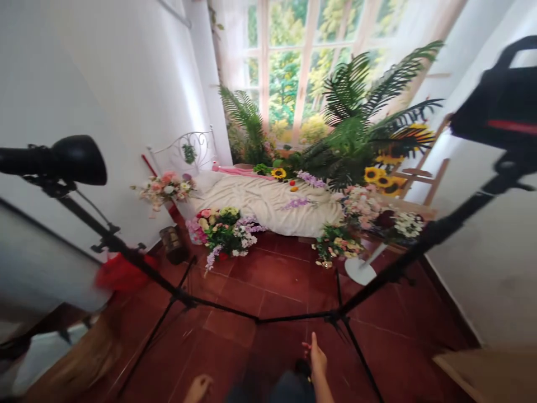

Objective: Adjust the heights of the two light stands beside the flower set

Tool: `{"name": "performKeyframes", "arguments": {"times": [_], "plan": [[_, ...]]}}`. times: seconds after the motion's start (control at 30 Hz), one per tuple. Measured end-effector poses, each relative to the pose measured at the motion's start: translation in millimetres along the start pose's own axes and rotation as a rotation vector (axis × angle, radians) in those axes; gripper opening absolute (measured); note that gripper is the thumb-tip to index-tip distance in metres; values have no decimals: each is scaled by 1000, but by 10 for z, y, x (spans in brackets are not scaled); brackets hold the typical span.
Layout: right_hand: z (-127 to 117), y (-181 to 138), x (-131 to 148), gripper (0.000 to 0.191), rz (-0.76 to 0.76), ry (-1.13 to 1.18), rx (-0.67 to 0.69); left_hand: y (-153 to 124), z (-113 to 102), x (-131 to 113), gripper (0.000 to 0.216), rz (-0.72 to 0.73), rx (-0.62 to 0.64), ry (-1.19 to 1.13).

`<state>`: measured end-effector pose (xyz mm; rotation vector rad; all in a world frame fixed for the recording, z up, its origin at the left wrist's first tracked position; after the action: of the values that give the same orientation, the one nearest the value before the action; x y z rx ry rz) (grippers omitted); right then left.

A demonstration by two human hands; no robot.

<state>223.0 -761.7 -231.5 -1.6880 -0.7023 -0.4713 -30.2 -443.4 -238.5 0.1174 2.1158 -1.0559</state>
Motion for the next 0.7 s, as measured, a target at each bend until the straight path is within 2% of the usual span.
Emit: {"name": "performKeyframes", "arguments": {"times": [0.1,0.17,0.23,0.33,0.4,0.47,0.53,0.63,0.7], "plan": [[-129,45,0,37,14,72,36,212,311,-316,15,95,39,23],[-296,122,24,36,-10,144,79,273,613,-514,14,128,67,69],[-604,248,110,35,-22,239,124,227,1029,-725,17,140,117,138],[-1325,478,381,29,13,418,143,-31,1858,-1221,22,186,254,182],[-1859,620,654,23,41,532,152,-297,2501,-1775,24,315,402,127],[-2324,729,1007,18,15,636,209,-633,3141,-2507,29,545,550,39],[-2677,790,1413,15,-53,716,302,-1033,3726,-3301,32,759,673,-29],[-2988,788,2040,16,-172,751,481,-1716,4444,-4384,33,948,827,-153],[-3065,743,2411,18,-228,742,640,-2171,4799,-4936,39,1001,892,-267]]}}
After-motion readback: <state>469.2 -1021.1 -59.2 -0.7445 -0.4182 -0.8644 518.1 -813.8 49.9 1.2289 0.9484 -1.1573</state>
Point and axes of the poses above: each hand's wrist, its own y-axis towards the middle knuckle, its own z-axis out of the palm, x = y × z, the point moved 4 cm from there along y, towards the middle knuckle, and after that the axes turned 15 degrees about -y, right-handed, at the moved point
